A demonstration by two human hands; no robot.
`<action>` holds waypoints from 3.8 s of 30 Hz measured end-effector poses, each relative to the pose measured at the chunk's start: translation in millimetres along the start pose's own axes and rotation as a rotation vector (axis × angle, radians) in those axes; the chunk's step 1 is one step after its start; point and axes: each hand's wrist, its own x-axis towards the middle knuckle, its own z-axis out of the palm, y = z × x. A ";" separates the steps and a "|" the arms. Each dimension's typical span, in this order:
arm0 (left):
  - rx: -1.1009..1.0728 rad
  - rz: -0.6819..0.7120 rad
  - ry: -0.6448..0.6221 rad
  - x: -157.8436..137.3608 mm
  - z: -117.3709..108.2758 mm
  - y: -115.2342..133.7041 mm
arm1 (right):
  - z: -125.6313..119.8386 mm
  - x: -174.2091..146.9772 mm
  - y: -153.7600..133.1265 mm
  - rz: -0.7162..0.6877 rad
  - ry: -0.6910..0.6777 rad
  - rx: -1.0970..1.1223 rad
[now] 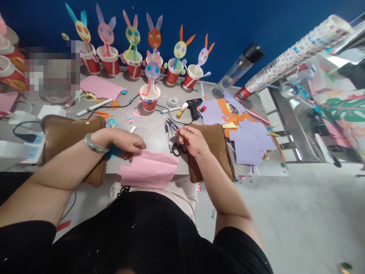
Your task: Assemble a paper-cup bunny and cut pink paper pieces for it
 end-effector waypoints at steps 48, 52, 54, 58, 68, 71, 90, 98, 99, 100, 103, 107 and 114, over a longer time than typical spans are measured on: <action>0.152 0.138 0.818 29.0 18.7 19.1 | 44.2 -28.5 9.8 -0.186 -0.122 -0.400; 0.048 0.210 0.779 32.4 17.3 18.2 | 48.0 -32.9 9.7 -0.232 -0.160 -0.500; 0.030 0.215 0.796 31.5 16.1 17.3 | 48.6 -34.4 9.9 -0.233 -0.159 -0.509; -0.025 0.241 0.762 28.5 14.5 16.4 | 48.1 -34.8 11.1 -0.219 -0.170 -0.501; -0.257 0.330 0.629 26.6 13.4 11.0 | 48.0 -33.4 6.1 -0.135 -0.228 -0.370; -0.305 0.320 0.592 28.0 12.4 8.9 | 48.3 -32.6 4.4 -0.131 -0.239 -0.354; -0.354 0.349 0.532 28.4 9.4 4.6 | 49.6 -27.0 4.5 -0.068 -0.296 -0.306; -0.466 0.287 0.601 30.4 8.9 6.1 | 47.3 -25.4 2.1 -0.070 -0.271 -0.294; -0.485 0.283 0.614 29.6 9.0 6.9 | 47.3 -25.1 2.1 -0.070 -0.268 -0.290; -0.499 0.287 0.622 28.9 9.1 7.5 | 47.4 -24.8 2.1 -0.069 -0.264 -0.285; -0.511 0.334 0.615 28.7 9.6 7.2 | 48.1 -24.3 2.0 -0.066 -0.255 -0.269; -0.512 0.352 0.605 32.1 10.0 4.3 | 49.2 -23.3 1.7 -0.061 -0.272 -0.257; -0.511 0.307 0.603 31.2 8.9 6.3 | 50.4 -20.8 0.1 -0.052 -0.309 -0.281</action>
